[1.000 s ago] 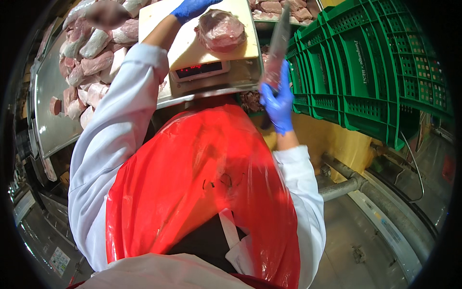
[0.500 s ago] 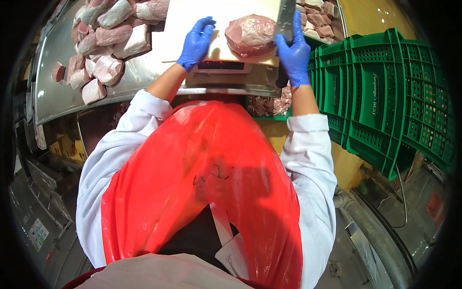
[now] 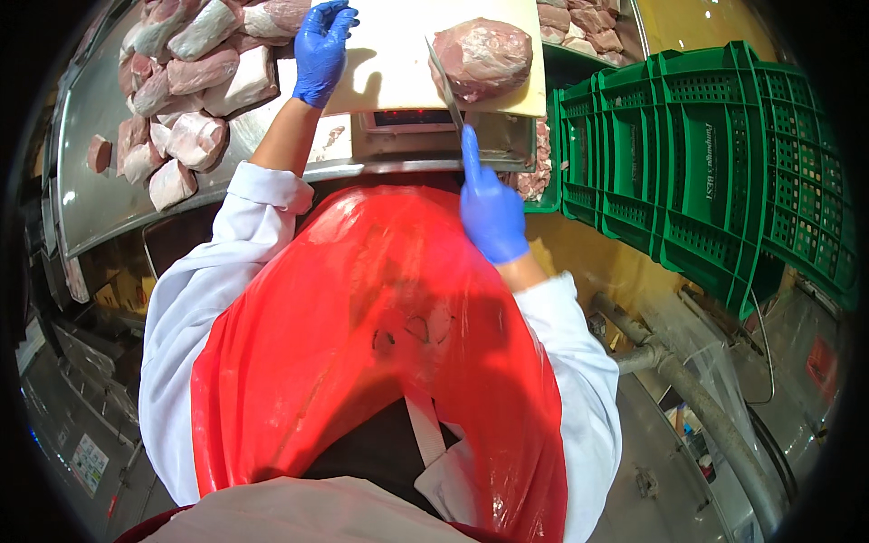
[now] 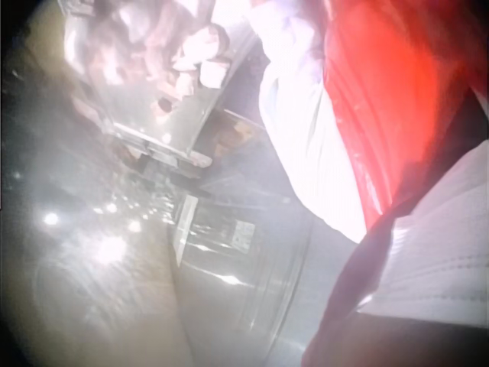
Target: The person cuts large pieces of raw meat into smaller portions using a knife on a cutting board. They repeatedly pick up meat, slice it, and place the cut pieces into a green crate.
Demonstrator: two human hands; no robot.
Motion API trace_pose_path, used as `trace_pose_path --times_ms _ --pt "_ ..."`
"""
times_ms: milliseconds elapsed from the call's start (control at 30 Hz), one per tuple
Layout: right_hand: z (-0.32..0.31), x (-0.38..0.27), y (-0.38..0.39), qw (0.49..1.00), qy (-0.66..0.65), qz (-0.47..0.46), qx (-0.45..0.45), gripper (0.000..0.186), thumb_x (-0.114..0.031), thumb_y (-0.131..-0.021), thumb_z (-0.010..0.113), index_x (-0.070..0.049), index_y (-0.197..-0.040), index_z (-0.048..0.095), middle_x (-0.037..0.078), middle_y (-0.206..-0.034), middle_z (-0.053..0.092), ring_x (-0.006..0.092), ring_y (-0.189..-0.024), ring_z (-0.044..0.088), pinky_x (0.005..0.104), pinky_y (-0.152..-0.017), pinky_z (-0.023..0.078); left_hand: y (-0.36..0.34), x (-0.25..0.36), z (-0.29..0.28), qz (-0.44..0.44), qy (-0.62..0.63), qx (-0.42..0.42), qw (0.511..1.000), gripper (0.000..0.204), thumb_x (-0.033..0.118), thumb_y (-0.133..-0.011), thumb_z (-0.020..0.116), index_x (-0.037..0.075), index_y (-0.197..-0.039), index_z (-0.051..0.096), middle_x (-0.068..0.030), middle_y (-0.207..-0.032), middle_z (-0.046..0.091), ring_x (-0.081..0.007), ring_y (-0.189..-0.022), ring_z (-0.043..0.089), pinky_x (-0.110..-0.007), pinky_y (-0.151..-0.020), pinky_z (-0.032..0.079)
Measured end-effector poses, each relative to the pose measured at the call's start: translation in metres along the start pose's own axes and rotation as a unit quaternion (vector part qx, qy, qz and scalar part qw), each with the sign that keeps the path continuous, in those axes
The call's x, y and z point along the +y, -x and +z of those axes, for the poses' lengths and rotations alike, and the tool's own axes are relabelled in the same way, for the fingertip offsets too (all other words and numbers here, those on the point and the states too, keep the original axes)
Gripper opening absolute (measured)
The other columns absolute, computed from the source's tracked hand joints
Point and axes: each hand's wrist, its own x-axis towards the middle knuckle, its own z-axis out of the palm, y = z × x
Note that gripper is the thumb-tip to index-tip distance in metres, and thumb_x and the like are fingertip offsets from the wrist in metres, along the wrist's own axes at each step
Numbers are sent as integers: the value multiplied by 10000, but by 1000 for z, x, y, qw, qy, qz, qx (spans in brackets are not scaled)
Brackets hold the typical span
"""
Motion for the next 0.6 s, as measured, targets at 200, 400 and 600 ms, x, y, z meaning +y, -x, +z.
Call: trace_pose_path --times_ms 200,400,600 --pt "-26 22 69 995 -95 16 21 754 -59 -907 606 -172 -1596 321 153 -768 659 327 -593 650 440 -562 536 31 19 34 -13 -79 -148 986 334 296 -883 797 22 -994 642 -78 -819 703 -146 -715 675 -318 -675 557" --pt "-41 -27 -23 974 -138 88 157 694 -70 -941 583 -133 -1586 335 200 -901 704 330 -640 665 415 -600 539 38 6 50 19 -192 -234 953 196 205 -859 701 16 -906 678 -174 -778 705 -303 -694 705 -373 -677 560" --pt "-7 -75 -118 984 28 147 95 744 -121 -943 531 -145 -1617 217 209 -834 670 405 -678 678 509 -623 549 27 5 38 -3 -111 -274 955 147 170 -831 659 30 -846 699 -215 -825 708 -394 -763 699 -438 -727 568"
